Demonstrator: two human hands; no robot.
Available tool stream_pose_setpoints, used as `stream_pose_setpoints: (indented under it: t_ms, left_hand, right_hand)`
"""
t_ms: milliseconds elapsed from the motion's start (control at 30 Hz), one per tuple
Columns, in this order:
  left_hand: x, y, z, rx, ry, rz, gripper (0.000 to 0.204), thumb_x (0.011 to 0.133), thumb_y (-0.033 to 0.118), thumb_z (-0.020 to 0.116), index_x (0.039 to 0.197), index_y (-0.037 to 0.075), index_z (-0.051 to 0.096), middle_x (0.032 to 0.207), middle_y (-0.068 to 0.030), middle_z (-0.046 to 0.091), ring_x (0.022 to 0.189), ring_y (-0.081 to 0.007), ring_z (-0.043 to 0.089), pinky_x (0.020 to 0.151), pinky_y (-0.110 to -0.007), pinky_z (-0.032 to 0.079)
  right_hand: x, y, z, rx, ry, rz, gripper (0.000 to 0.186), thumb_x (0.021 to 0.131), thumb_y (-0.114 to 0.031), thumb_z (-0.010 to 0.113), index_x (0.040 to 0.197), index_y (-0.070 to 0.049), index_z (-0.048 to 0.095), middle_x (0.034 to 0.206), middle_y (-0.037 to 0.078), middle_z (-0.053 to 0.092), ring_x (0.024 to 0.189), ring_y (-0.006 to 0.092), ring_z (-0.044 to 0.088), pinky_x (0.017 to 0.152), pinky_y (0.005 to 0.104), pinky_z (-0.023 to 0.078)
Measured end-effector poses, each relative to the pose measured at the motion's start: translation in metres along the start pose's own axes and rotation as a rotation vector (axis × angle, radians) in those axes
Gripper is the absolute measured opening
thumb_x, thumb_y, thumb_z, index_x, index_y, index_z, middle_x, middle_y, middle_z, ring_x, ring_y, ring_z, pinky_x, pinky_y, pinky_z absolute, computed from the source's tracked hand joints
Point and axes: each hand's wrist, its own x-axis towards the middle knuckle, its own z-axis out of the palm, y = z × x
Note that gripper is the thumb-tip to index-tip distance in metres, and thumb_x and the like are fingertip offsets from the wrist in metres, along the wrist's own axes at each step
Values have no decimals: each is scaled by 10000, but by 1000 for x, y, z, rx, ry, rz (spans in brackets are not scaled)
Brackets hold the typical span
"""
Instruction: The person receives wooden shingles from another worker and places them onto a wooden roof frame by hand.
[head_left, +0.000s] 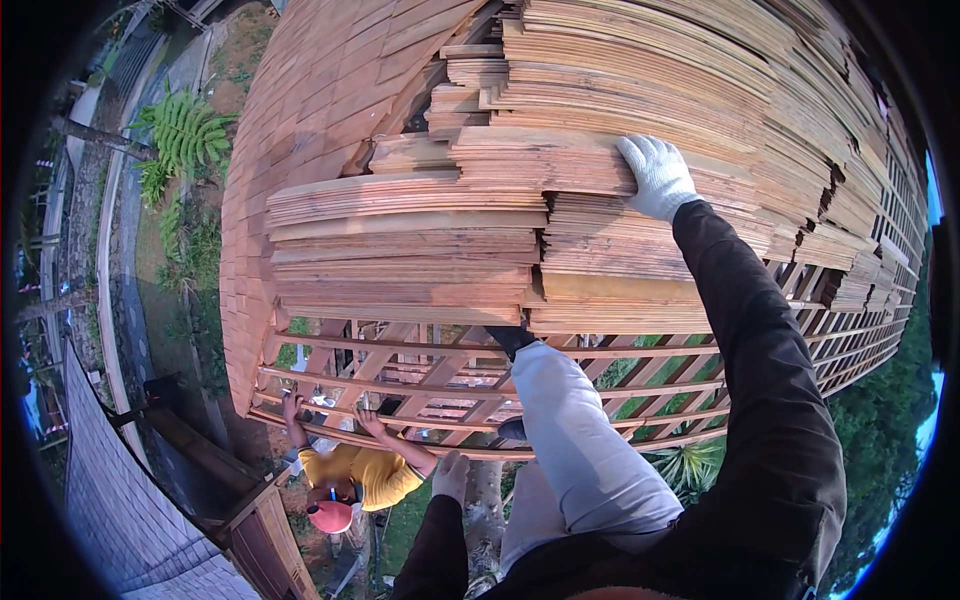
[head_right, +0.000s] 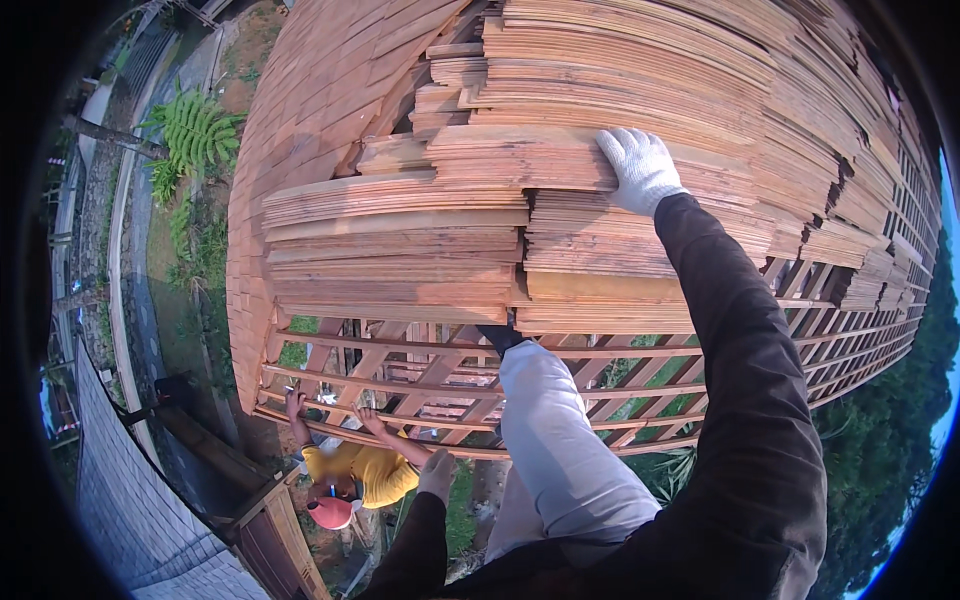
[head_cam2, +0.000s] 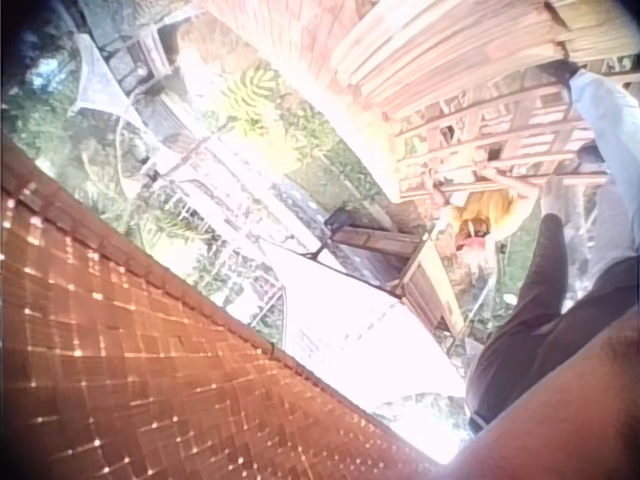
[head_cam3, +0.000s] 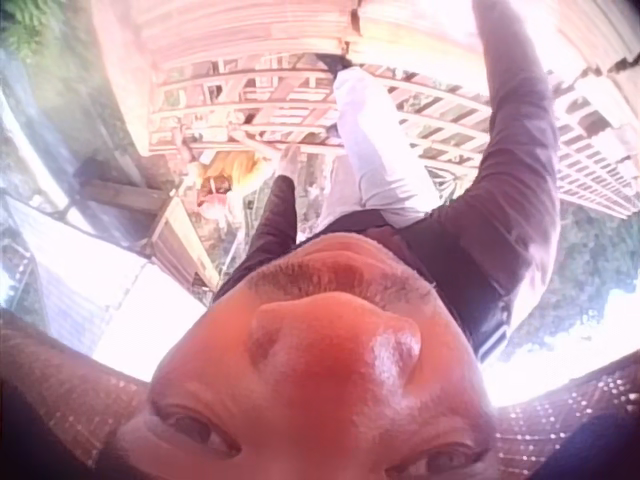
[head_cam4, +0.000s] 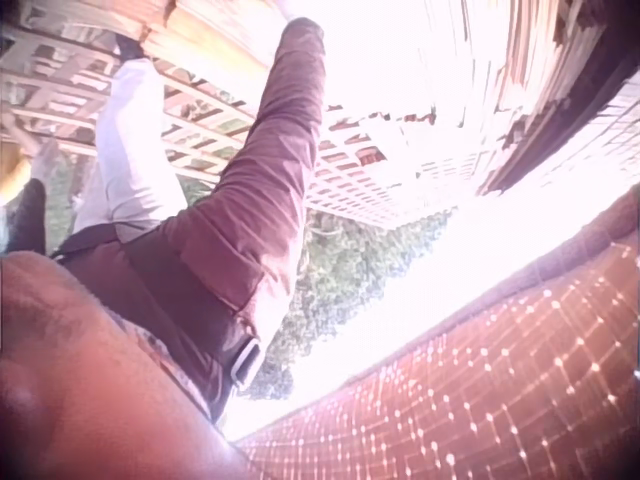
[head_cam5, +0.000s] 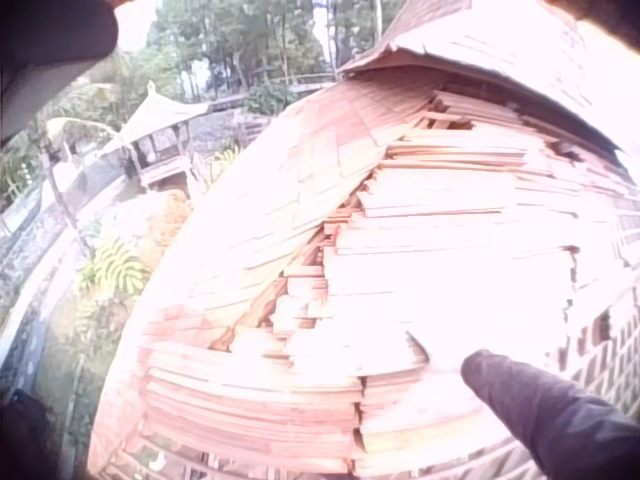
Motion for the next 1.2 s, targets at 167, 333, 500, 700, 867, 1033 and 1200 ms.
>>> stream_pose_setpoints:
  t_ms: [167,333,500,700,867,1033,1200]
  left_hand:
    - [10,-12,-22,-99,-66,69,314,982,246,663,1272,126,649,828,48,590,670,-63,554,546,-229,389]
    - [7,7,7,12,18,29,421,975,254,679,1333,42,617,987,-20,635,838,-114,598,721,-267,453]
    - [8,-18,4,-29,-3,88,559,969,233,701,1426,-56,557,1328,-156,665,1217,-204,621,1026,-308,481]
    - [-19,-10,11,-101,26,4,527,987,178,672,1439,-58,536,1314,-131,668,1181,-186,630,1023,-305,483]
    - [-21,-35,0,-129,6,29,489,972,198,687,1386,-44,591,1280,-92,688,1150,-151,635,1017,-294,482]
    - [-1,-72,-12,13,73,62,546,952,280,716,1374,-45,596,1285,-115,687,1157,-186,639,1007,-313,484]
    - [3,-86,-6,-156,-6,95,575,942,306,729,1373,-52,599,1295,-131,677,1141,-195,639,989,-319,488]
  right_hand:
    - [-11,-7,-3,-30,28,-8,994,636,-344,906,1479,-93,446,1486,160,495,1434,354,418,1221,542,277]
    - [-22,-15,19,-71,-28,2,1174,609,-493,920,1544,-47,369,1585,190,384,1506,380,306,1263,567,169]
    - [-16,-53,-10,-126,-20,14,1214,629,-569,903,1590,-96,330,1626,192,336,1540,389,245,1263,597,131]
    - [-11,-60,5,-90,-19,21,1122,630,-446,909,1568,-135,379,1584,165,389,1484,381,328,1230,574,218]
    - [-5,-64,10,-104,-41,10,1191,584,-450,935,1578,-130,363,1592,162,393,1496,391,322,1249,561,208]
    - [-5,-71,12,-146,18,29,1117,644,-461,906,1568,-120,378,1584,158,394,1486,378,325,1238,571,201]
    - [-10,-90,-1,-240,-116,99,1189,652,-443,908,1615,-122,288,1626,163,343,1517,384,284,1249,578,187]
